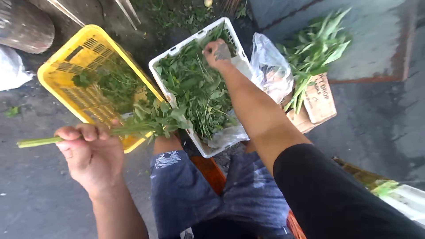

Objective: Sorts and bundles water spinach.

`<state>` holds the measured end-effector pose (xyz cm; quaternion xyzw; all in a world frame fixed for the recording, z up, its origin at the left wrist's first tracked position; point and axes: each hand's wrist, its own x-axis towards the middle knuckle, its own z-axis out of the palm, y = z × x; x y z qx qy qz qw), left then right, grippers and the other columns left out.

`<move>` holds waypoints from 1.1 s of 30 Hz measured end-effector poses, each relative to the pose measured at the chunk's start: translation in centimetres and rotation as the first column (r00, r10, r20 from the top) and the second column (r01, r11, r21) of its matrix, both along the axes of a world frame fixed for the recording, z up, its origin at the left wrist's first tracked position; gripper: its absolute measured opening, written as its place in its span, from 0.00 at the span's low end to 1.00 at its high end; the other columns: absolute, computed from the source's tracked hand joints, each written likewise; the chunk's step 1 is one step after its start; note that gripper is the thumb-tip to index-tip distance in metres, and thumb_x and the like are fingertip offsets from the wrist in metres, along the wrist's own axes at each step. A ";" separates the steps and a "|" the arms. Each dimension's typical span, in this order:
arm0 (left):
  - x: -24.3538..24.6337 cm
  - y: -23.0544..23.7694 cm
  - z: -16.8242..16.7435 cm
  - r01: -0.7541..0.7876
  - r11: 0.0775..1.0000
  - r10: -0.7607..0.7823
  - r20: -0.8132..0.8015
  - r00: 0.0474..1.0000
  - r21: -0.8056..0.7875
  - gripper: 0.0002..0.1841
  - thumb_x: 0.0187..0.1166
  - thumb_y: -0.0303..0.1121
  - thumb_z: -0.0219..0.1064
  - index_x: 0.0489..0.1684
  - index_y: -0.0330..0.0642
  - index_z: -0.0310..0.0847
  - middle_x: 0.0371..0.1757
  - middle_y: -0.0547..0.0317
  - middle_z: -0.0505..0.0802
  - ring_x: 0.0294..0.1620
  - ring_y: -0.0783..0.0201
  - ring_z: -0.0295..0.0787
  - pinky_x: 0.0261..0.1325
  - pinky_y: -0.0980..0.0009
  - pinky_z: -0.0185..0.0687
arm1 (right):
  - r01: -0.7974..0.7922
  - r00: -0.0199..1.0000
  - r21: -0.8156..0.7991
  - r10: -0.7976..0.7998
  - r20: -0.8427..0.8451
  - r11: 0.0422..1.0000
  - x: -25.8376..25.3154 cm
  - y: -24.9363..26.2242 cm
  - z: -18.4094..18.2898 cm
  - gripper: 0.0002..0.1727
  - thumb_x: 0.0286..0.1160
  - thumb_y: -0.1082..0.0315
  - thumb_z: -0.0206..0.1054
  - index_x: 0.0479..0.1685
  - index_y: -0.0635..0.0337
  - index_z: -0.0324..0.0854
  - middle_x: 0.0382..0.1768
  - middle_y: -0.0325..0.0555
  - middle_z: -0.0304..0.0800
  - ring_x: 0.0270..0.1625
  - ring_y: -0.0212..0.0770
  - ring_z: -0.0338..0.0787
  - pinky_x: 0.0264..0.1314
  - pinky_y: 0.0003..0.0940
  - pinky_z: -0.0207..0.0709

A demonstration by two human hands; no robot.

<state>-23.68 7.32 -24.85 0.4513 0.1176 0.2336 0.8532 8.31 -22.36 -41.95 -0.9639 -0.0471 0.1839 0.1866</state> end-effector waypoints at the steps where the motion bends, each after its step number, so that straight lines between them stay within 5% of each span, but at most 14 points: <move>1: 0.7 -0.1 0.0 -0.003 1.000 0.003 0.000 1.000 0.028 0.05 0.91 0.41 0.56 0.45 0.59 0.75 0.29 0.71 0.83 0.35 0.64 0.86 0.58 0.53 0.87 | 0.046 0.996 -0.001 -0.045 0.079 0.999 -0.6 0.1 0.6 0.18 0.80 0.50 0.67 0.59 0.47 0.89 0.67 0.55 0.85 0.71 0.56 0.84 0.71 0.57 0.79; 4: 2.3 -0.6 -0.1 -0.026 0.996 0.026 -0.003 1.000 0.086 0.07 0.93 0.40 0.49 0.47 0.57 0.72 0.27 0.71 0.81 0.29 0.67 0.81 0.44 0.63 0.86 | 0.118 0.948 0.060 -0.131 0.290 0.991 -5.9 -0.4 3.1 0.28 0.77 0.52 0.67 0.76 0.48 0.80 0.72 0.56 0.79 0.69 0.54 0.85 0.66 0.51 0.83; 6: 2.8 -0.9 -0.5 -0.041 0.991 0.045 -0.032 0.998 0.130 0.11 0.95 0.39 0.41 0.49 0.56 0.70 0.27 0.70 0.79 0.29 0.67 0.79 0.43 0.64 0.85 | 0.071 0.963 0.130 -0.102 0.251 0.989 -12.2 -0.9 4.1 0.18 0.81 0.55 0.63 0.61 0.54 0.86 0.58 0.54 0.87 0.60 0.51 0.89 0.61 0.52 0.85; 8: 2.9 -1.4 -0.7 -0.051 0.986 0.061 -0.059 0.996 0.160 0.13 0.95 0.38 0.38 0.50 0.56 0.70 0.28 0.70 0.79 0.30 0.67 0.79 0.42 0.66 0.83 | 0.026 1.000 0.123 -0.025 -0.008 0.992 -19.9 -0.9 3.7 0.17 0.82 0.54 0.62 0.50 0.57 0.89 0.44 0.52 0.94 0.49 0.51 0.94 0.54 0.59 0.87; 11: 1.8 -1.7 -0.5 -0.044 0.988 0.053 -0.057 0.997 0.147 0.12 0.95 0.39 0.41 0.51 0.55 0.71 0.29 0.70 0.79 0.30 0.67 0.79 0.42 0.66 0.83 | 0.000 0.911 -0.127 -0.052 -0.409 0.992 -28.2 0.0 0.6 0.32 0.75 0.48 0.72 0.71 0.61 0.78 0.65 0.65 0.85 0.59 0.64 0.91 0.57 0.66 0.84; 14: -0.5 -1.2 0.3 -0.039 0.990 0.049 -0.072 0.996 0.136 0.13 0.95 0.40 0.41 0.50 0.55 0.72 0.29 0.69 0.79 0.29 0.67 0.79 0.41 0.66 0.83 | 0.019 0.920 -0.346 -0.152 -0.362 0.938 -30.1 0.9 -1.2 0.44 0.58 0.62 0.81 0.78 0.63 0.63 0.78 0.73 0.65 0.55 0.71 0.90 0.43 0.65 0.87; 18: -3.8 -0.2 1.9 -0.051 0.992 0.058 -0.052 0.997 0.113 0.14 0.95 0.40 0.39 0.50 0.56 0.73 0.28 0.70 0.79 0.29 0.67 0.79 0.43 0.64 0.84 | 0.067 0.879 -0.382 -0.236 -0.415 0.922 -28.8 -0.3 0.1 0.44 0.65 0.52 0.76 0.80 0.66 0.64 0.69 0.70 0.80 0.64 0.68 0.88 0.55 0.68 0.83; 22: -6.3 -0.2 2.9 -0.123 0.990 0.124 -0.009 0.992 0.074 0.15 0.96 0.40 0.38 0.49 0.56 0.73 0.27 0.71 0.80 0.28 0.67 0.80 0.42 0.65 0.85 | 0.318 0.828 0.008 -0.274 -0.489 0.948 -25.2 -4.0 4.9 0.30 0.67 0.56 0.77 0.70 0.58 0.84 0.66 0.65 0.86 0.70 0.65 0.84 0.70 0.73 0.74; 25: -7.0 -1.3 3.1 -0.132 0.990 0.132 0.004 0.991 0.049 0.15 0.96 0.40 0.38 0.49 0.57 0.74 0.27 0.71 0.79 0.28 0.68 0.79 0.43 0.64 0.85 | 0.455 0.845 0.369 -0.263 -0.466 0.810 -24.2 -6.7 7.7 0.20 0.61 0.69 0.76 0.57 0.61 0.89 0.53 0.58 0.91 0.58 0.54 0.89 0.61 0.63 0.81; 27: -6.9 -2.4 3.1 -0.127 0.992 0.127 0.024 0.992 0.021 0.15 0.96 0.40 0.39 0.50 0.57 0.74 0.27 0.71 0.80 0.29 0.68 0.80 0.43 0.65 0.84 | 0.460 0.860 0.498 -0.230 -0.455 0.735 -23.8 -8.3 8.0 0.21 0.61 0.71 0.74 0.58 0.62 0.88 0.54 0.55 0.92 0.58 0.48 0.89 0.63 0.56 0.82; 28: -6.8 -3.0 3.3 -0.124 0.992 0.124 0.029 0.992 0.011 0.15 0.95 0.40 0.39 0.50 0.57 0.74 0.28 0.71 0.81 0.28 0.68 0.80 0.42 0.66 0.84 | 0.450 0.869 0.473 -0.249 -0.427 0.757 -24.0 -8.8 7.3 0.21 0.64 0.70 0.75 0.59 0.63 0.88 0.55 0.56 0.92 0.59 0.50 0.90 0.63 0.55 0.83; 30: -6.9 -4.0 3.6 -0.111 0.994 0.110 0.043 0.993 0.009 0.14 0.96 0.40 0.40 0.50 0.56 0.75 0.29 0.71 0.81 0.29 0.68 0.80 0.41 0.67 0.85 | 0.334 0.913 0.127 -0.287 -0.290 0.934 -24.8 -9.3 5.6 0.30 0.75 0.56 0.75 0.73 0.63 0.80 0.69 0.65 0.84 0.72 0.61 0.83 0.72 0.66 0.77; 31: -6.9 -4.2 3.8 -0.100 0.995 0.099 0.049 0.994 0.015 0.14 0.96 0.40 0.41 0.51 0.55 0.75 0.29 0.70 0.81 0.29 0.68 0.80 0.42 0.66 0.85 | 0.251 0.943 -0.097 -0.266 -0.202 0.963 -25.2 -9.1 5.2 0.34 0.78 0.48 0.70 0.79 0.61 0.75 0.75 0.66 0.78 0.78 0.66 0.78 0.75 0.69 0.72; 33: -6.9 -4.3 4.4 -0.082 0.996 0.080 0.055 0.995 0.031 0.14 0.95 0.40 0.41 0.51 0.54 0.75 0.30 0.70 0.80 0.30 0.67 0.80 0.43 0.65 0.85 | 0.165 0.986 -0.285 -0.158 0.047 0.944 -25.6 -8.3 4.2 0.32 0.75 0.48 0.67 0.76 0.56 0.76 0.76 0.63 0.76 0.79 0.68 0.74 0.74 0.69 0.71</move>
